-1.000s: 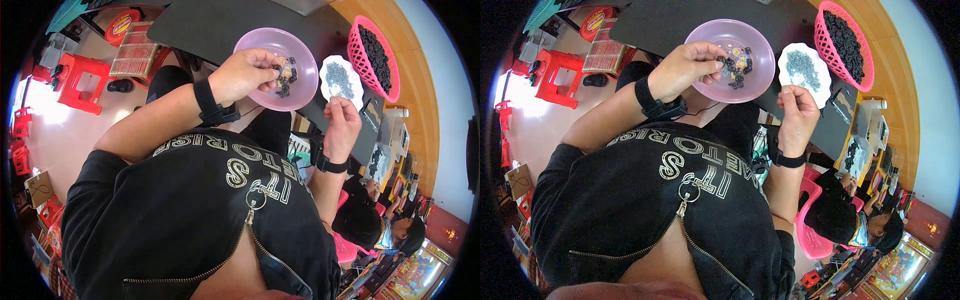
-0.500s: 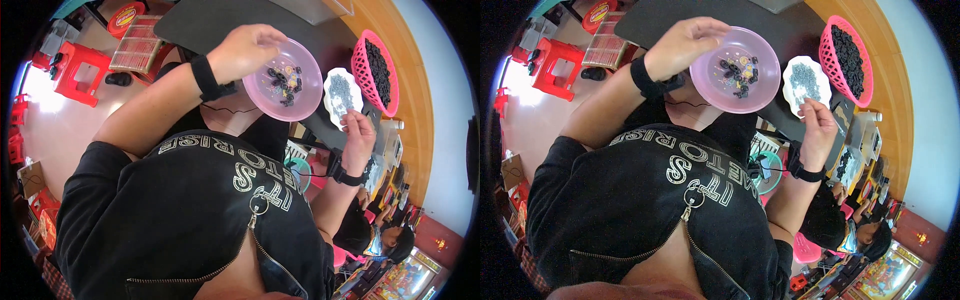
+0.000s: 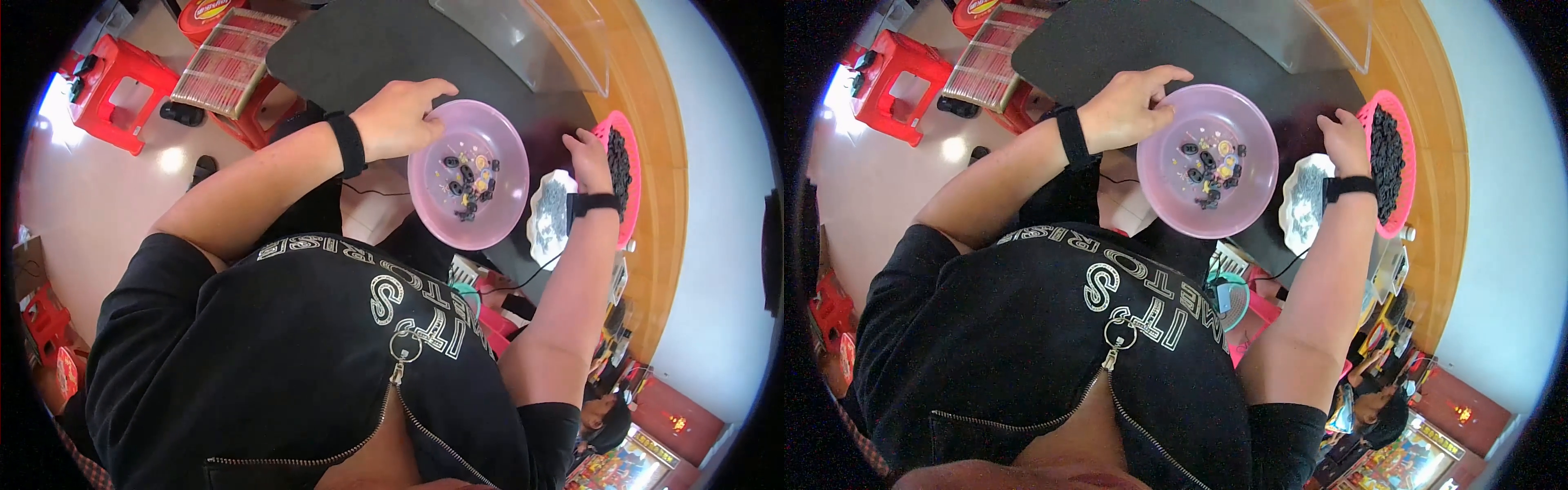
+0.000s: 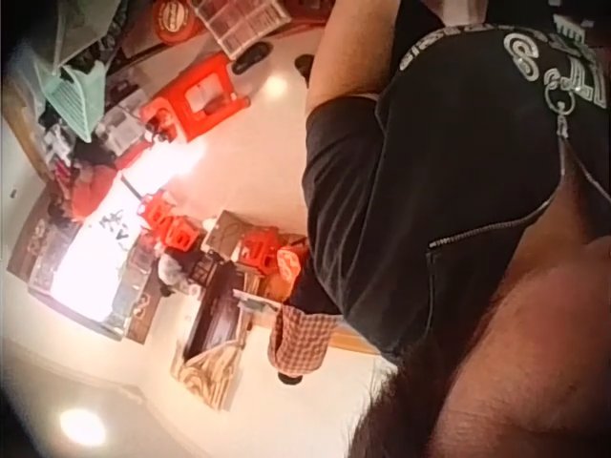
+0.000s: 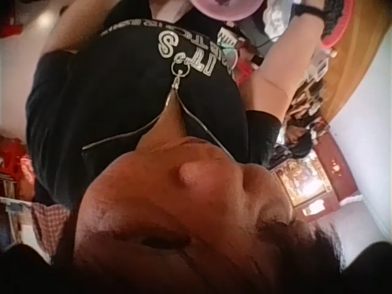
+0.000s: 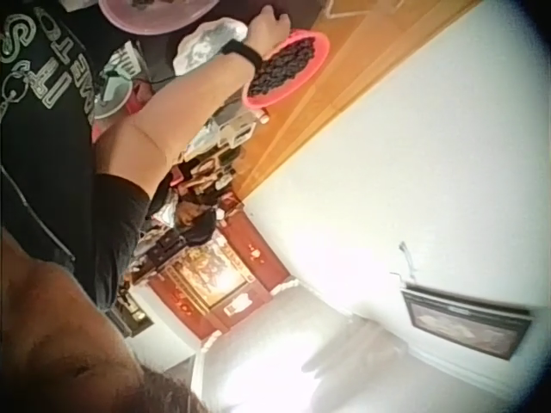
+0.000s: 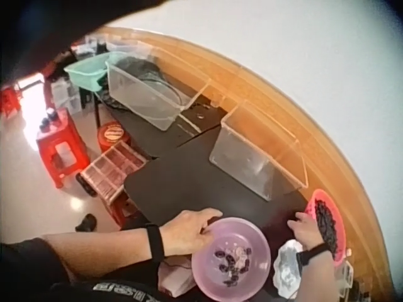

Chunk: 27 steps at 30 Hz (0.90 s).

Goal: The person sorts small black circular components by hand, transferring them from a pink bowl into a white tray.

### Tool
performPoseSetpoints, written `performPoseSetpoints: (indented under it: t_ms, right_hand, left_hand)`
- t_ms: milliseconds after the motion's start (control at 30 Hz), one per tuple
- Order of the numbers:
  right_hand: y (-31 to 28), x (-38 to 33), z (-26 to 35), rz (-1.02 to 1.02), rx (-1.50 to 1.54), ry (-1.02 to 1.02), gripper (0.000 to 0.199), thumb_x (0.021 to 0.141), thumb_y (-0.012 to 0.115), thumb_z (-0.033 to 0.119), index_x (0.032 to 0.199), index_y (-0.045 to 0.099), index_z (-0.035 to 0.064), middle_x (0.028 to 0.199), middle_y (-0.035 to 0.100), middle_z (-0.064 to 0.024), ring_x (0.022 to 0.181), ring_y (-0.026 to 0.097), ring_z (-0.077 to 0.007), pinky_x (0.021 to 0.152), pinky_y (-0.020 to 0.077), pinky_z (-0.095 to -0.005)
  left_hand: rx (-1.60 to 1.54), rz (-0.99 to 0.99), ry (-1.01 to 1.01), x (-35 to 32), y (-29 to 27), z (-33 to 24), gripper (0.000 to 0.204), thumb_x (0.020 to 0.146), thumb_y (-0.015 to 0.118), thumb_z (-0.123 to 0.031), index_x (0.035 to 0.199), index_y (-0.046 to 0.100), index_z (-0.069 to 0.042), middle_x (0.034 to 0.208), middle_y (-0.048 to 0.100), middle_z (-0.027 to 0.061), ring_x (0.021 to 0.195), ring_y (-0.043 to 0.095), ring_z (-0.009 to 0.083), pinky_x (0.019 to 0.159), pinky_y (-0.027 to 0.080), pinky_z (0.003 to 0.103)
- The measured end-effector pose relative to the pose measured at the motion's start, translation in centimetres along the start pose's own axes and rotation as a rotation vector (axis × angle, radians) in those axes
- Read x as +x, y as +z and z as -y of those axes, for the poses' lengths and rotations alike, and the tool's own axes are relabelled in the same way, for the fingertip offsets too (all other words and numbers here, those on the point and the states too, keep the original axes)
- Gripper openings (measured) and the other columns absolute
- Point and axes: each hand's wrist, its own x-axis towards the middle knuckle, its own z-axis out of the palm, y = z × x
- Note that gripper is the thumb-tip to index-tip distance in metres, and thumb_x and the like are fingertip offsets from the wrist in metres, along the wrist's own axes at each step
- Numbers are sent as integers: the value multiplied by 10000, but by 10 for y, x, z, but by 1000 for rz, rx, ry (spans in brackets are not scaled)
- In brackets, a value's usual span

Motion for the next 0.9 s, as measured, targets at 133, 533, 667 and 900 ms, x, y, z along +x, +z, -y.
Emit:
performPoseSetpoints:
  t_ms: [133,533,667,900]
  right_hand:
    - [17,54,-17,29,-218,148,487,724,502,180,1086,513,-146,1133,521,-316,1126,477,-386,959,368,-366]
    - [56,119,-49,61,-365,449,543,821,416,340,1125,523,-97,1230,467,-279,1223,373,-397,1027,277,-400]
    - [50,113,-40,78,-339,431,526,833,404,364,1054,576,-81,1181,503,-277,1186,438,-354,1004,311,-387]
    - [41,95,-14,129,-567,92,385,740,481,250,902,627,-67,980,574,-300,942,563,-414,840,440,-437]
  left_hand:
    - [-175,-67,-34,-2,3,0,391,769,560,-71,1155,524,-25,661,595,83,591,569,125,570,477,270]
    - [-219,-142,42,-8,1,0,286,759,551,-2,1043,584,-3,682,562,80,592,555,135,569,470,264]
    - [-185,-162,80,-7,1,1,280,760,554,-5,1039,588,-3,711,584,94,602,568,143,575,474,263]
    - [-168,-145,61,-2,1,-2,257,780,552,-31,1033,592,-12,747,602,117,615,585,147,583,483,264]
